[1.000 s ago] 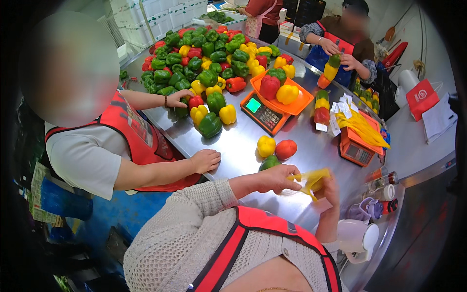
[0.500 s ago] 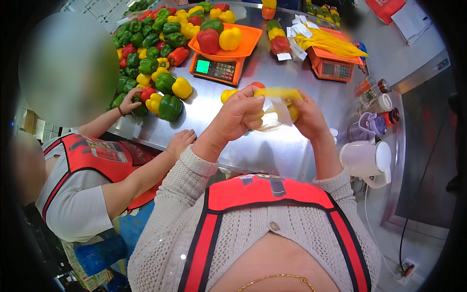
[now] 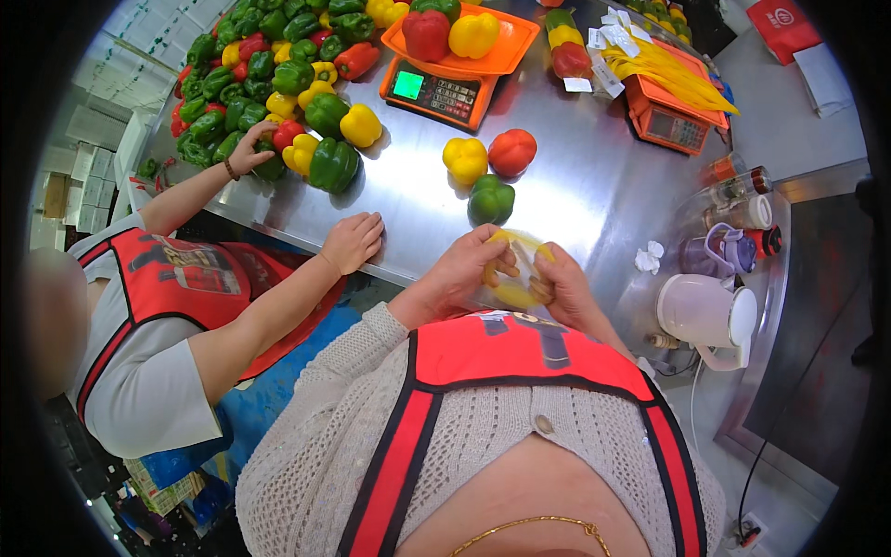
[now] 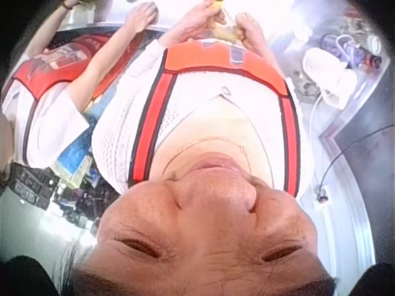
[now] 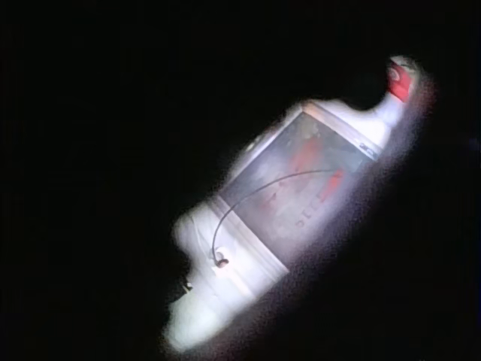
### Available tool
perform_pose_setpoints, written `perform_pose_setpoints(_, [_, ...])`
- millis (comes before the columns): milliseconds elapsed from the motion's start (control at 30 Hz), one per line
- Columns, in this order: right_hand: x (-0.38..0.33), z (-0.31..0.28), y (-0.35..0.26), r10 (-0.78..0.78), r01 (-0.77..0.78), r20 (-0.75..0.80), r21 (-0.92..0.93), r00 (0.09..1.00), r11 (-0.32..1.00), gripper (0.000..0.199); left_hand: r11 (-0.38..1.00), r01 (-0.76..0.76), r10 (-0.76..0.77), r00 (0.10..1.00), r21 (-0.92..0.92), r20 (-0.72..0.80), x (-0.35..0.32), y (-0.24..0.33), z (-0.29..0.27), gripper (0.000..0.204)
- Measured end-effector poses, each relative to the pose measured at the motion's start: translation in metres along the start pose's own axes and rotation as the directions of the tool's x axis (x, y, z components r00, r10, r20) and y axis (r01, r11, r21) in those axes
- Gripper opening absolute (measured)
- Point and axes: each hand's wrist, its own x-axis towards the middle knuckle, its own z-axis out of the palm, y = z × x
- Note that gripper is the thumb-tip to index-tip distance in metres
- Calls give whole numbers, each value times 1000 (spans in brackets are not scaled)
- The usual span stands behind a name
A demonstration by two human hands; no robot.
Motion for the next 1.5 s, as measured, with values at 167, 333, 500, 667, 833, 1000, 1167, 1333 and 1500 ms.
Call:
perform_pose_setpoints(167, [22,-8,36,-9,-13,-76,-284,997,959,11,969,59,-86,991,-241,-104,11,-3,-24,8])
perform_pose_setpoints(333, [40,-6,28,65,-67,-19,-196,998,978,18,997,10,-28,970,-77,-242,18,9,-36,4])
perform_pose_setpoints(500, [74,-2,0,-141,119,-66,-265,988,957,16,739,-350,553,803,576,-221,57,15,-38,10])
perform_pose_setpoints(667, [137,12,-58,-307,278,-72,-266,949,923,10,278,-302,721,693,912,9,112,100,-12,17])
perform_pose_setpoints(833, [208,-10,-51,-185,160,-188,-143,965,977,6,-212,74,580,812,974,64,182,116,-13,19])
perform_pose_setpoints(1000, [236,-26,-38,-149,132,-292,-77,945,988,12,-217,67,405,914,974,28,211,115,-17,23])
perform_pose_setpoints(1167, [237,-22,-41,-68,108,-210,187,975,976,15,-87,50,401,916,995,-10,211,121,-23,26])
perform_pose_setpoints(1333, [200,17,-87,-81,74,25,218,996,973,13,249,-154,566,824,956,-15,163,156,-17,25])
perform_pose_setpoints(1500, [168,70,-102,-28,14,153,89,988,996,17,630,-189,507,835,753,-215,89,180,-17,18])
